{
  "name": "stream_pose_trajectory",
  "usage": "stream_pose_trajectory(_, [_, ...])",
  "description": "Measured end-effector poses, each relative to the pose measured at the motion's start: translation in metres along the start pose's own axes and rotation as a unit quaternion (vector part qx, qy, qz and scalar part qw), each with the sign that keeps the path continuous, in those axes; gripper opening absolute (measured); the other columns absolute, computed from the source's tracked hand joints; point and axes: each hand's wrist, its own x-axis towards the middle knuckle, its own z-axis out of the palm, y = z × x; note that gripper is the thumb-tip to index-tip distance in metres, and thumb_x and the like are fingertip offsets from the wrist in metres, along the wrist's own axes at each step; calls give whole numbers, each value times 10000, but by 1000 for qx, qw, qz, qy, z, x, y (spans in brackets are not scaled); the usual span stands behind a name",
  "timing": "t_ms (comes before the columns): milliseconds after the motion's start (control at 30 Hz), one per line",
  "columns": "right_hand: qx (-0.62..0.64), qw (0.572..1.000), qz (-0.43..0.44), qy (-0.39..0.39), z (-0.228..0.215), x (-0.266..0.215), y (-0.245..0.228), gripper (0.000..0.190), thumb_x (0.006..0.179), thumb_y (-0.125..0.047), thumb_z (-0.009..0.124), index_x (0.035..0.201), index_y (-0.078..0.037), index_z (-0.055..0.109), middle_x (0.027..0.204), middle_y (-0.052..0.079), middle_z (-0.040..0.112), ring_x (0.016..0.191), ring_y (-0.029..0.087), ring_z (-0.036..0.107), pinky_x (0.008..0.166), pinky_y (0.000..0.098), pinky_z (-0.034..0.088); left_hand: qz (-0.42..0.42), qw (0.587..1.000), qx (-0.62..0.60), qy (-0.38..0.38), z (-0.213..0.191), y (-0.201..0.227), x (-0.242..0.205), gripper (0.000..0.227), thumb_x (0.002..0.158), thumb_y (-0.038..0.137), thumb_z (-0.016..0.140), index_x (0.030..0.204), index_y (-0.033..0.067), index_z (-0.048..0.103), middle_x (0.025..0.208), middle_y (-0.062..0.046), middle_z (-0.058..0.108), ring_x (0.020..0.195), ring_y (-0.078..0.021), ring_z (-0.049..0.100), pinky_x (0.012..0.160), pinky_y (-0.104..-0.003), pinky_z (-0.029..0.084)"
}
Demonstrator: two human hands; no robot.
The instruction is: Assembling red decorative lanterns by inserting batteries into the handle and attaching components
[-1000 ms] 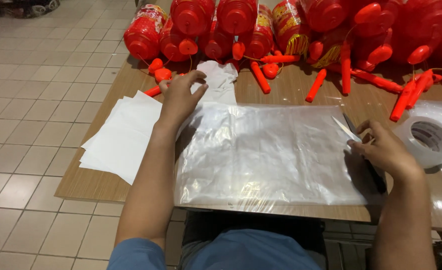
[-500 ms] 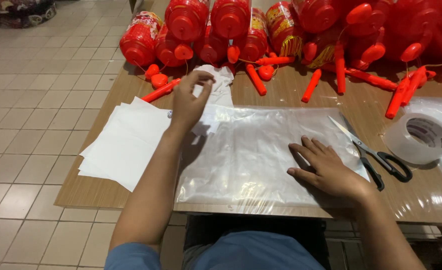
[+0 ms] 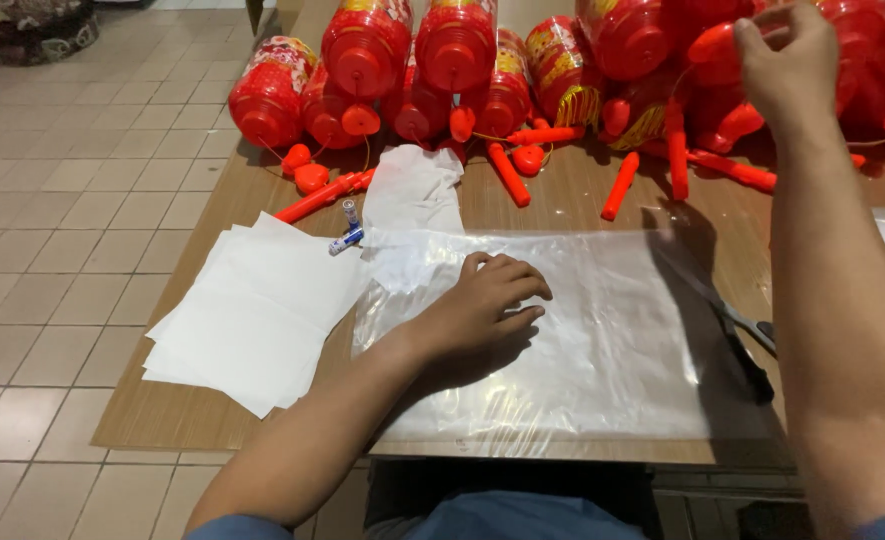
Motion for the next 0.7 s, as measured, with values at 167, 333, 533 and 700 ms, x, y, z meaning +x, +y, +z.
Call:
stream_pose_trajectory(167, [-43,992,55,105,37,48,50,244,1076,-366,801,1066,-129,742,1072,96,695,920,235,696,648,420,584,9,999,10,41,-6,7,0,165,987,270,547,1070,179,657,1125,33,655,1108,-175,564,1065,-421,232])
stream_pose_trajectory(333, [-110,978,33,173,78,82,112,214,1056,-336,855,959,-166,768,1147,186,545,1052,431,522,865,525,486,46,994,54,83,-1,2,-3,153,991,238,585,1102,166,662,1146,28,649,1110,-195,568,1061,-453,263])
stream_pose_trajectory(533, [103,975,-13,199,73,96,101,167,1123,-150,759,965,-152,706,842,-17,651,746,106,605,635,325,494,64,991,69,97,0,4,-4,117,991,214,591,1084,170,646,1138,33,638,1067,-195,555,1051,-467,266])
stream_pose_trajectory(700, [181,953,77,229,31,86,85,149,1087,-335,721,1110,-189,731,842,-71,568,719,62,552,645,267,504,58,990,79,98,0,1,-3,136,988,220,577,1088,167,652,1135,33,648,1050,-200,563,1041,-470,276])
